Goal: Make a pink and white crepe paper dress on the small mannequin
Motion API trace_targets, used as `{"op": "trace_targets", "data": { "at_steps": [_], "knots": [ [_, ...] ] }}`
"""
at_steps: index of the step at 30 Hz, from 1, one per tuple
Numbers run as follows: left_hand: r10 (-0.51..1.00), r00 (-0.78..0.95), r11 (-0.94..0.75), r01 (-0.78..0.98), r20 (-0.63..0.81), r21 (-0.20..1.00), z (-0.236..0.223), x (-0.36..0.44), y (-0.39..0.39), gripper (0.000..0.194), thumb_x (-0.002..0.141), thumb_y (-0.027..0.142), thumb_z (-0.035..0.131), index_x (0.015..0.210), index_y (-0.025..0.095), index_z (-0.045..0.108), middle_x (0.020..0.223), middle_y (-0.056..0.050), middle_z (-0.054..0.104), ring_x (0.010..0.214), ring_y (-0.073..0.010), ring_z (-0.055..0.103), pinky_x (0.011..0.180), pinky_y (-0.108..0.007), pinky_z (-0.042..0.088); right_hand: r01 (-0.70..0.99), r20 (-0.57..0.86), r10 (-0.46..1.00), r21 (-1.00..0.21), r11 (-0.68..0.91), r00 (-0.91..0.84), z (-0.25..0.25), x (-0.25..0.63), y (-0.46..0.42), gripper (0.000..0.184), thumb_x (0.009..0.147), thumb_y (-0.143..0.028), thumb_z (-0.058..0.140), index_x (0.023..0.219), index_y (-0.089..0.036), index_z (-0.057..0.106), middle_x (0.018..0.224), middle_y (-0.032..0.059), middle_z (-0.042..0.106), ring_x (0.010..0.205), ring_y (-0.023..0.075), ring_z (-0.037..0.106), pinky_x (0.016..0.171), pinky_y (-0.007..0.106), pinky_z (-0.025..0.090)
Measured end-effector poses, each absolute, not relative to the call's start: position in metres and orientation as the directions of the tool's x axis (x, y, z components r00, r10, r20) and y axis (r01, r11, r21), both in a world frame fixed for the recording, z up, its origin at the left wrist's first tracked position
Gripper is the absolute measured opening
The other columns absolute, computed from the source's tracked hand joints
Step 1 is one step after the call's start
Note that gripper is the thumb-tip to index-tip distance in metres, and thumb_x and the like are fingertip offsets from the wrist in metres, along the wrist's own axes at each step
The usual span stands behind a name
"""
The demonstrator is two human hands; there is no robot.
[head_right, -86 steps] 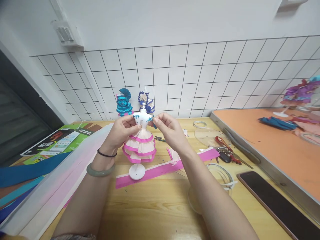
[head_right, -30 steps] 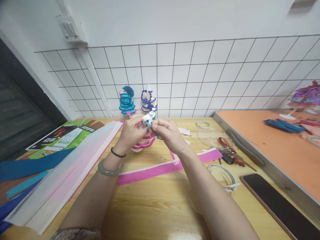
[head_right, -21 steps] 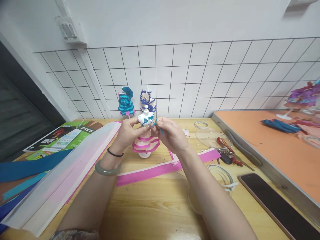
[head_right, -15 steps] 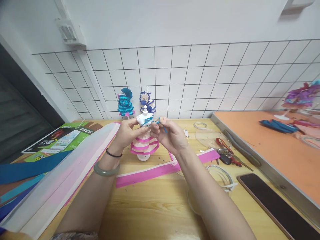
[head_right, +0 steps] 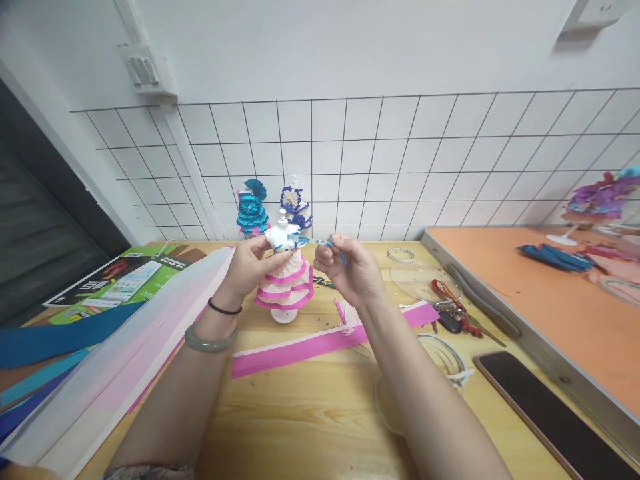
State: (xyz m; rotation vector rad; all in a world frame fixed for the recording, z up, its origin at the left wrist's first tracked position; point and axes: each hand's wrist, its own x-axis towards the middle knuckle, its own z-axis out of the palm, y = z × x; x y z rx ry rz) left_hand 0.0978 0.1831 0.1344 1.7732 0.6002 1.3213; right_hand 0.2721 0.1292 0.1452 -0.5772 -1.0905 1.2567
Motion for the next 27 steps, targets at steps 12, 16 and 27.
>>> {"op": "trace_targets", "data": {
  "at_steps": [12, 16, 27],
  "knots": [
    [0.852, 0.132, -0.481, -0.187, 0.507, 0.856, 0.139, 0.071, 0.194, 0.03, 0.062, 0.034, 0.076, 0.083, 0.014, 0.068, 0.085, -0.007, 0.071, 0.079, -0.0211, 0.065, 0.073, -0.033, 0.052, -0.536, 0.332, 0.925, -0.755, 0.377, 0.184, 0.14, 0.308, 0.147, 0.034, 0.07, -0.03, 0.061, 0.053, -0.021, 0.034, 0.054, -0.0045, 0.034, 0.048, 0.0096, 0.03, 0.045, 0.025, 0.029],
    [0.797, 0.253, -0.563, -0.018, 0.548, 0.826, 0.144, 0.079, 0.186, 0.028, 0.065, 0.033, 0.073, 0.085, 0.013, 0.068, 0.092, -0.007, 0.068, 0.091, -0.0217, 0.061, 0.081, -0.033, 0.049, -0.238, 0.358, 0.918, -0.889, 0.391, 0.17, 0.136, 0.293, 0.146, 0.032, 0.074, -0.045, 0.065, 0.06, -0.019, 0.051, 0.061, -0.0019, 0.051, 0.051, 0.0088, 0.04, 0.05, 0.025, 0.034],
    [0.53, 0.413, -0.818, 0.479, 0.74, 0.319, 0.145, 0.096, 0.173, 0.015, 0.072, 0.029, 0.063, 0.084, 0.021, 0.065, 0.085, -0.004, 0.066, 0.09, -0.0217, 0.056, 0.1, -0.043, 0.03, 0.175, 0.431, 0.891, -0.897, 0.405, 0.145, 0.136, 0.257, 0.124, 0.026, 0.071, -0.041, 0.07, 0.081, -0.017, 0.068, 0.082, 0.0063, 0.07, 0.076, 0.0178, 0.062, 0.072, 0.033, 0.048]
  ]
}}
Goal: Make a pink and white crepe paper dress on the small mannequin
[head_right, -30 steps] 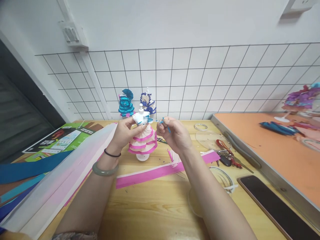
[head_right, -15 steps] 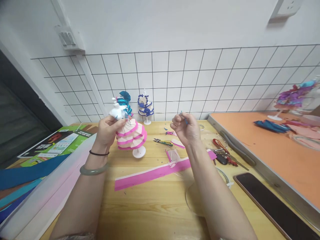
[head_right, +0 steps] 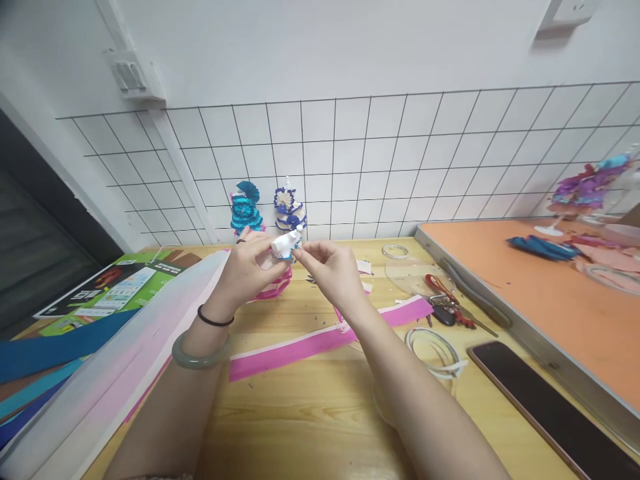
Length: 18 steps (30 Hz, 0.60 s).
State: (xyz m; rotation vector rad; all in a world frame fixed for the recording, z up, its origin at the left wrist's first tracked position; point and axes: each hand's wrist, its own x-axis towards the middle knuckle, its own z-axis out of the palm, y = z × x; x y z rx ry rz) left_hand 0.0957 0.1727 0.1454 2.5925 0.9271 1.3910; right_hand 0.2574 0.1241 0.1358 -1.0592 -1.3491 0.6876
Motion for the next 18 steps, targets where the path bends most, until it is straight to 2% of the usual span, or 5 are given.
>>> {"op": "trace_targets", "data": {
  "at_steps": [3, 7, 12, 18],
  "knots": [
    [0.56, 0.41, -0.813, 0.438, 0.72, 0.383, 0.146, 0.097, 0.171, 0.012, 0.072, 0.03, 0.063, 0.079, 0.019, 0.064, 0.083, -0.004, 0.065, 0.086, -0.02, 0.057, 0.093, -0.038, 0.037, 0.225, 0.483, 0.866, -0.865, 0.449, 0.128, 0.136, 0.26, 0.124, 0.024, 0.075, -0.041, 0.066, 0.077, -0.017, 0.066, 0.076, 0.0049, 0.068, 0.07, 0.0162, 0.06, 0.068, 0.032, 0.046],
    [0.655, 0.418, -0.753, 0.29, 0.63, 0.591, 0.146, 0.094, 0.169, 0.016, 0.073, 0.033, 0.064, 0.08, 0.018, 0.067, 0.082, -0.004, 0.066, 0.083, -0.0193, 0.058, 0.079, -0.033, 0.045, 0.088, 0.486, 0.872, -0.872, 0.481, 0.052, 0.141, 0.263, 0.122, 0.021, 0.075, -0.038, 0.068, 0.073, -0.017, 0.063, 0.078, 0.0037, 0.066, 0.072, 0.0145, 0.059, 0.069, 0.03, 0.046],
    [0.69, 0.487, -0.614, 0.0, 0.536, 0.79, 0.147, 0.09, 0.171, 0.026, 0.07, 0.034, 0.07, 0.087, 0.015, 0.069, 0.096, -0.008, 0.068, 0.098, -0.0236, 0.058, 0.084, -0.034, 0.047, -0.079, 0.461, 0.886, -0.886, 0.458, -0.038, 0.145, 0.268, 0.12, 0.02, 0.075, -0.034, 0.069, 0.069, -0.017, 0.06, 0.077, 0.0019, 0.064, 0.073, 0.0121, 0.057, 0.071, 0.028, 0.045],
    [0.719, 0.467, -0.514, -0.143, 0.515, 0.846, 0.142, 0.082, 0.182, 0.032, 0.065, 0.032, 0.074, 0.09, 0.013, 0.069, 0.099, -0.008, 0.069, 0.101, -0.0262, 0.06, 0.091, -0.037, 0.045, -0.2, 0.424, 0.9, -0.895, 0.4, -0.099, 0.144, 0.275, 0.121, 0.021, 0.075, -0.036, 0.069, 0.073, -0.019, 0.059, 0.075, 0.0022, 0.067, 0.073, 0.0145, 0.061, 0.076, 0.032, 0.046]
  ]
}}
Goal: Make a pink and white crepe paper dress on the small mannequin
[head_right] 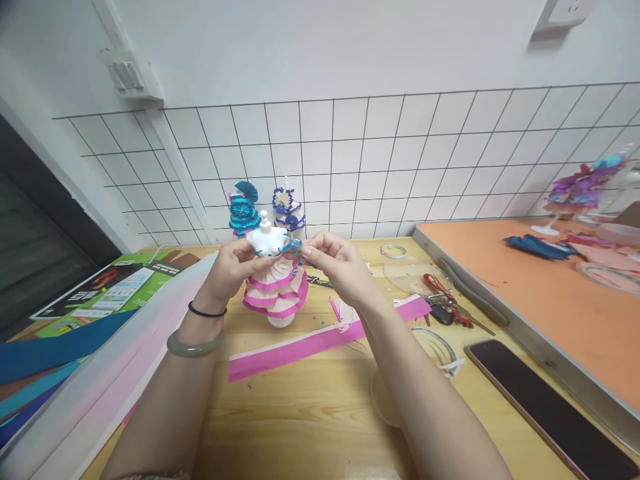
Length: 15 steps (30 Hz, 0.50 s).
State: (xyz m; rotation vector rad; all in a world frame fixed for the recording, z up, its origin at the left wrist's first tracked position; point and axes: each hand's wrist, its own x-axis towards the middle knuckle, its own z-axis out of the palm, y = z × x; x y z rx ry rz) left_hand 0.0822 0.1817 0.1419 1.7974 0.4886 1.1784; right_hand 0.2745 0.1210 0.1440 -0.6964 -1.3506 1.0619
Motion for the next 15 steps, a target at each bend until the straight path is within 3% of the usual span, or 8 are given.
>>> {"op": "trace_targets", "data": {
  "at_steps": [5, 9, 15],
  "knots": [
    [0.747, 0.479, -0.444, -0.156, 0.461, 0.882, 0.1367, 0.0773, 0.1874, 0.037, 0.065, 0.033, 0.075, 0.095, 0.013, 0.068, 0.096, -0.008, 0.07, 0.095, -0.0249, 0.063, 0.085, -0.036, 0.05, -0.222, 0.377, 0.923, -0.909, 0.352, -0.081, 0.1438, 0.2754, 0.1231, 0.021, 0.073, -0.038, 0.07, 0.073, -0.02, 0.059, 0.076, 0.0022, 0.068, 0.073, 0.0151, 0.063, 0.073, 0.032, 0.047],
    [0.727, 0.508, -0.396, -0.24, 0.463, 0.886, 0.1376, 0.0776, 0.1853, 0.037, 0.067, 0.028, 0.074, 0.101, 0.015, 0.067, 0.106, -0.008, 0.068, 0.099, -0.0235, 0.062, 0.087, -0.033, 0.049, -0.188, 0.367, 0.93, -0.915, 0.356, -0.026, 0.1441, 0.2757, 0.1246, 0.02, 0.072, -0.036, 0.07, 0.073, -0.018, 0.062, 0.075, 0.0033, 0.069, 0.068, 0.0129, 0.062, 0.071, 0.03, 0.047],
    [0.681, 0.606, -0.32, -0.257, 0.41, 0.912, 0.1373, 0.0784, 0.1833, 0.036, 0.072, 0.025, 0.07, 0.105, 0.014, 0.065, 0.099, -0.01, 0.07, 0.093, -0.0231, 0.065, 0.086, -0.034, 0.051, 0.058, 0.43, 0.888, -0.902, 0.427, 0.161, 0.1455, 0.2718, 0.1245, 0.023, 0.07, -0.037, 0.071, 0.074, -0.015, 0.068, 0.072, 0.0038, 0.068, 0.068, 0.0128, 0.06, 0.069, 0.028, 0.047]
  ]
}}
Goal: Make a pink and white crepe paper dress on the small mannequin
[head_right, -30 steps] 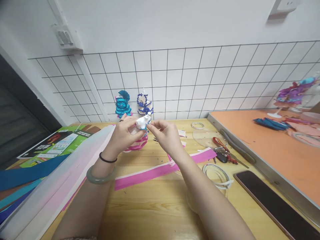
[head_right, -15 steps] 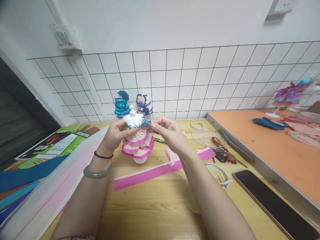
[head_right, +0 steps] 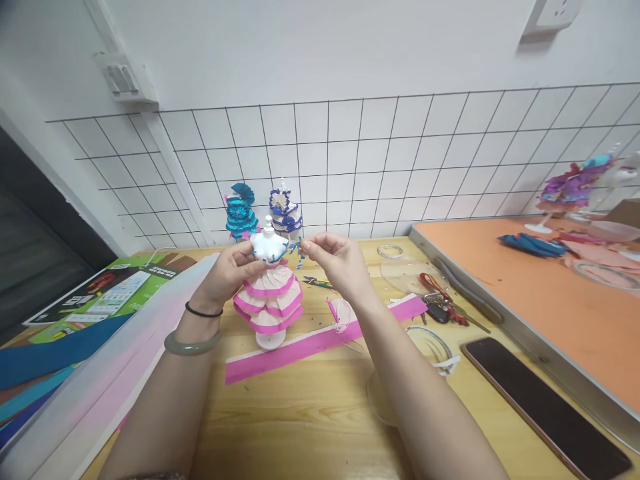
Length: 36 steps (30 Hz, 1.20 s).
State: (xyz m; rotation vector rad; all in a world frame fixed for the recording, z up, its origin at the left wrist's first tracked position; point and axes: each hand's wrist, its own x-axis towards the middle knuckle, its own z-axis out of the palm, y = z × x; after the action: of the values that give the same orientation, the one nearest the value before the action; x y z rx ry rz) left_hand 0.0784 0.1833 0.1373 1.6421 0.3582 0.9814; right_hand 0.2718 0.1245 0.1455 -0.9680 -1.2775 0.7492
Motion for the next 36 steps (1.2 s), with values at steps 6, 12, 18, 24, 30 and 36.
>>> {"op": "trace_targets", "data": {
  "at_steps": [6, 12, 18, 24, 30, 36],
  "knots": [
    [0.717, 0.558, -0.279, -0.319, 0.417, 0.906, 0.142, 0.07, 0.181, 0.036, 0.07, 0.027, 0.072, 0.102, 0.012, 0.065, 0.106, -0.013, 0.068, 0.095, -0.0261, 0.065, 0.084, -0.036, 0.052, 0.26, 0.505, 0.766, -0.863, 0.434, 0.397, 0.139, 0.294, 0.137, 0.026, 0.069, -0.039, 0.07, 0.076, -0.014, 0.071, 0.073, 0.0048, 0.069, 0.069, 0.0154, 0.06, 0.067, 0.03, 0.047],
    [0.761, 0.486, -0.296, -0.33, 0.43, 0.897, 0.148, 0.068, 0.18, 0.041, 0.07, 0.035, 0.071, 0.104, 0.013, 0.064, 0.099, -0.012, 0.069, 0.094, -0.0255, 0.065, 0.081, -0.034, 0.052, 0.232, 0.377, 0.833, -0.924, 0.306, 0.405, 0.141, 0.297, 0.135, 0.026, 0.066, -0.037, 0.071, 0.079, -0.014, 0.074, 0.069, 0.0028, 0.067, 0.063, 0.0145, 0.056, 0.059, 0.028, 0.044],
    [0.763, 0.486, -0.371, -0.211, 0.426, 0.904, 0.144, 0.075, 0.183, 0.036, 0.072, 0.036, 0.07, 0.102, 0.016, 0.066, 0.087, -0.006, 0.07, 0.086, -0.0206, 0.066, 0.074, -0.027, 0.052, 0.103, 0.329, 0.944, -0.94, 0.326, 0.016, 0.155, 0.282, 0.112, 0.026, 0.075, -0.032, 0.066, 0.094, -0.017, 0.073, 0.063, -0.0002, 0.061, 0.062, 0.0105, 0.054, 0.064, 0.027, 0.046],
    [0.737, 0.539, -0.425, -0.1, 0.408, 0.9, 0.146, 0.082, 0.176, 0.042, 0.073, 0.036, 0.068, 0.111, 0.018, 0.062, 0.109, -0.007, 0.067, 0.101, -0.0218, 0.061, 0.085, -0.029, 0.049, -0.029, 0.317, 0.948, -0.948, 0.317, -0.006, 0.158, 0.274, 0.108, 0.033, 0.073, -0.032, 0.068, 0.104, -0.018, 0.069, 0.088, 0.0053, 0.069, 0.076, 0.0129, 0.061, 0.075, 0.03, 0.049],
    [0.691, 0.559, -0.503, -0.083, 0.458, 0.86, 0.148, 0.092, 0.17, 0.043, 0.075, 0.035, 0.066, 0.112, 0.015, 0.06, 0.119, -0.01, 0.062, 0.113, -0.0253, 0.055, 0.094, -0.033, 0.045, -0.106, 0.361, 0.917, -0.918, 0.381, 0.173, 0.149, 0.266, 0.116, 0.042, 0.059, -0.032, 0.079, 0.096, -0.015, 0.067, 0.078, 0.0041, 0.069, 0.072, 0.0149, 0.065, 0.076, 0.034, 0.052],
    [0.695, 0.527, -0.526, -0.091, 0.49, 0.845, 0.143, 0.095, 0.172, 0.043, 0.075, 0.035, 0.066, 0.113, 0.016, 0.06, 0.119, -0.01, 0.062, 0.113, -0.0256, 0.055, 0.097, -0.036, 0.043, -0.026, 0.402, 0.899, -0.911, 0.412, 0.174, 0.15, 0.264, 0.115, 0.041, 0.062, -0.032, 0.077, 0.096, -0.014, 0.064, 0.076, 0.004, 0.067, 0.073, 0.0151, 0.064, 0.075, 0.034, 0.054]
  ]
}}
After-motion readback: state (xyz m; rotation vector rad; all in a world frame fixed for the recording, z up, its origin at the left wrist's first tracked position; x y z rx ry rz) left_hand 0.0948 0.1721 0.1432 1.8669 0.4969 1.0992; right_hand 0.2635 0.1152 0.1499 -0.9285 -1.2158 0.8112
